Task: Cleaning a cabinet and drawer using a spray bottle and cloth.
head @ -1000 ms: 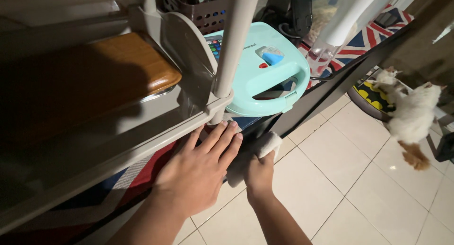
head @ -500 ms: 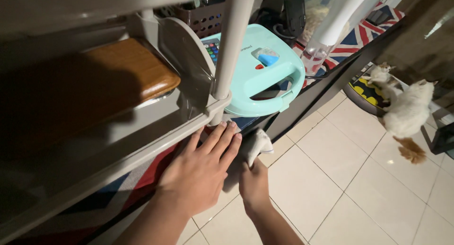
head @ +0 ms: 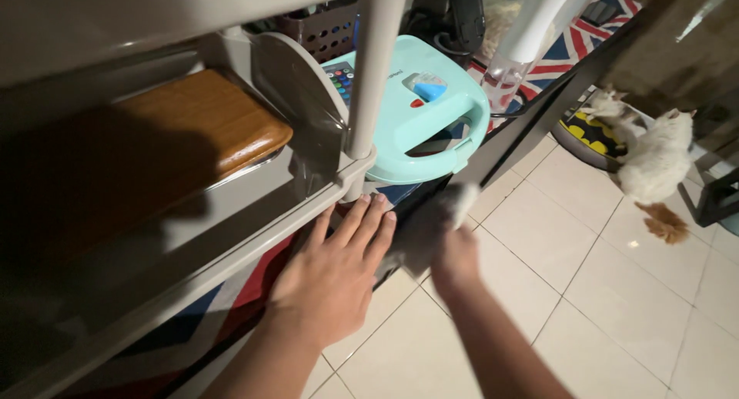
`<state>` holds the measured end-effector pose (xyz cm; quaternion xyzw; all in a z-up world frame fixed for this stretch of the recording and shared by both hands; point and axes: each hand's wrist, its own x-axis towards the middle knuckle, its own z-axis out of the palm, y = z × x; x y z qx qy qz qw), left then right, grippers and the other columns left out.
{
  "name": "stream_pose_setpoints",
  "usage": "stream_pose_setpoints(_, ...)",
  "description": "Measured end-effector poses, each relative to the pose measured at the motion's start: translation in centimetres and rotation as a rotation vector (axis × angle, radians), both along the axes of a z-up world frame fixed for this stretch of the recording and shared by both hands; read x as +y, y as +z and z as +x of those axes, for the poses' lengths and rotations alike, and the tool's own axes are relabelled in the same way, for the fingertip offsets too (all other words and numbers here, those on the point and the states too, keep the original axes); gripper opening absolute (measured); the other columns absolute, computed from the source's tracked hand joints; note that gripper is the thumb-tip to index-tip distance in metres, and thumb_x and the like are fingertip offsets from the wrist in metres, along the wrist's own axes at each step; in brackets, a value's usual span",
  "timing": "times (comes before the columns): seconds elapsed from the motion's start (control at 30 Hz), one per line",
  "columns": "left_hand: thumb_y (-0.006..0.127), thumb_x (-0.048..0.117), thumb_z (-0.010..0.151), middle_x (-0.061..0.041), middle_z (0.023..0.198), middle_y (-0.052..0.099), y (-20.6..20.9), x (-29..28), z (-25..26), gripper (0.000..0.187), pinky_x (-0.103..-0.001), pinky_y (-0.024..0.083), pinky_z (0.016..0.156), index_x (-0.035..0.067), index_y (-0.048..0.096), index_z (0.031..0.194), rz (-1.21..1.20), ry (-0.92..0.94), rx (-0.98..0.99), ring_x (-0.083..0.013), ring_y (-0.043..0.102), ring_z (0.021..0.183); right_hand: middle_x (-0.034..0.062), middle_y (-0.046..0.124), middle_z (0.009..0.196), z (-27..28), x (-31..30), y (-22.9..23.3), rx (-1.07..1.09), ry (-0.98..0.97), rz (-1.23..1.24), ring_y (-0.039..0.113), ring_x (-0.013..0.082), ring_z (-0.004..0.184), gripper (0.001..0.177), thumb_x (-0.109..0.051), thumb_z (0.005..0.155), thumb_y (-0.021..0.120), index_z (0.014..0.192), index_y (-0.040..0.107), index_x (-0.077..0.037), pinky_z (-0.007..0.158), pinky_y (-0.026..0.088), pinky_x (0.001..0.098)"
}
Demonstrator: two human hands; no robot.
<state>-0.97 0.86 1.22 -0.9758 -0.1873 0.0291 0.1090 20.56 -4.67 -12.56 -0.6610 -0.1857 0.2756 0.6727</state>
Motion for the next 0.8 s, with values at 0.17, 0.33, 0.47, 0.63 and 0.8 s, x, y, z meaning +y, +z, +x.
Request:
stream_pose_setpoints(0.17, 0.054, 0.035, 0.089, -0.022, 0.169, 0.011, -1.0, 0.2, -0.3, 0.087, -0.058, 0.011, 0.12, 0.0, 0.015, 0.158, -0.014, -0.011, -0.028, -0.0354, 0.012, 0.154, 0.02, 0.068, 0.104, -1.0, 1.3, -5.8, 0.016, -0.007, 0.069, 0.06, 0.0276, 0.089, 0.033, -0.009, 0.106, 0.04, 0.128, 0.06, 0.006, 0.077, 0.048, 0.0432)
stream_pose_setpoints(0.33, 0.051, 0.036, 0.089, -0.021, 0.167, 0.011, -0.9, 0.3, 0.2, 0.085, -0.059, 0.01, 0.119, 0.002, 0.014, 0.158, 0.003, -0.015, -0.055, -0.0348, 0.012, 0.154, 0.0127, 0.072, 0.107, -5.0, 0.2, -7.2, 0.089, 0.099, -0.073, 0.067, 0.0214, 0.089, 0.037, -0.004, 0.096, 0.04, 0.126, 0.061, -0.002, 0.075, 0.054, 0.0379)
stream_pose_setpoints(0.47, 0.05, 0.037, 0.087, -0.021, 0.17, 0.013, -1.8, 0.2, 0.3, 0.084, -0.058, 0.01, 0.119, 0.002, 0.017, 0.157, 0.016, -0.016, -0.091, -0.0337, 0.014, 0.155, 0.0103, 0.073, 0.109, -5.4, 0.5, -4.1, 0.34, 0.097, 0.028, 0.068, 0.0179, 0.097, 0.032, -0.01, 0.101, 0.046, 0.125, 0.063, 0.003, 0.084, 0.055, 0.0325)
stream_pose_setpoints(0.63, 0.051, 0.037, 0.085, -0.021, 0.165, 0.018, -1.6, 0.3, 0.2, 0.085, -0.057, 0.011, 0.119, 0.001, 0.022, 0.156, 0.003, -0.028, -0.179, -0.0334, 0.017, 0.152, 0.0155, 0.069, 0.106, -6.0, 1.3, 0.8, 0.155, -0.018, 0.185, 0.064, 0.0229, 0.091, 0.033, -0.003, 0.099, 0.045, 0.123, 0.063, 0.01, 0.079, 0.054, 0.0371)
stream_pose_setpoints(0.8, 0.052, 0.039, 0.083, -0.023, 0.165, 0.019, -1.9, 0.4, 0.1, 0.087, -0.058, 0.011, 0.119, -0.001, 0.023, 0.154, -0.009, -0.043, -0.204, -0.0358, 0.018, 0.152, 0.0117, 0.071, 0.114, -5.7, 1.9, -9.8, 0.04, -0.081, 0.031, 0.067, 0.0213, 0.102, 0.039, -0.003, 0.094, 0.044, 0.129, 0.061, -0.001, 0.088, 0.054, 0.0352)
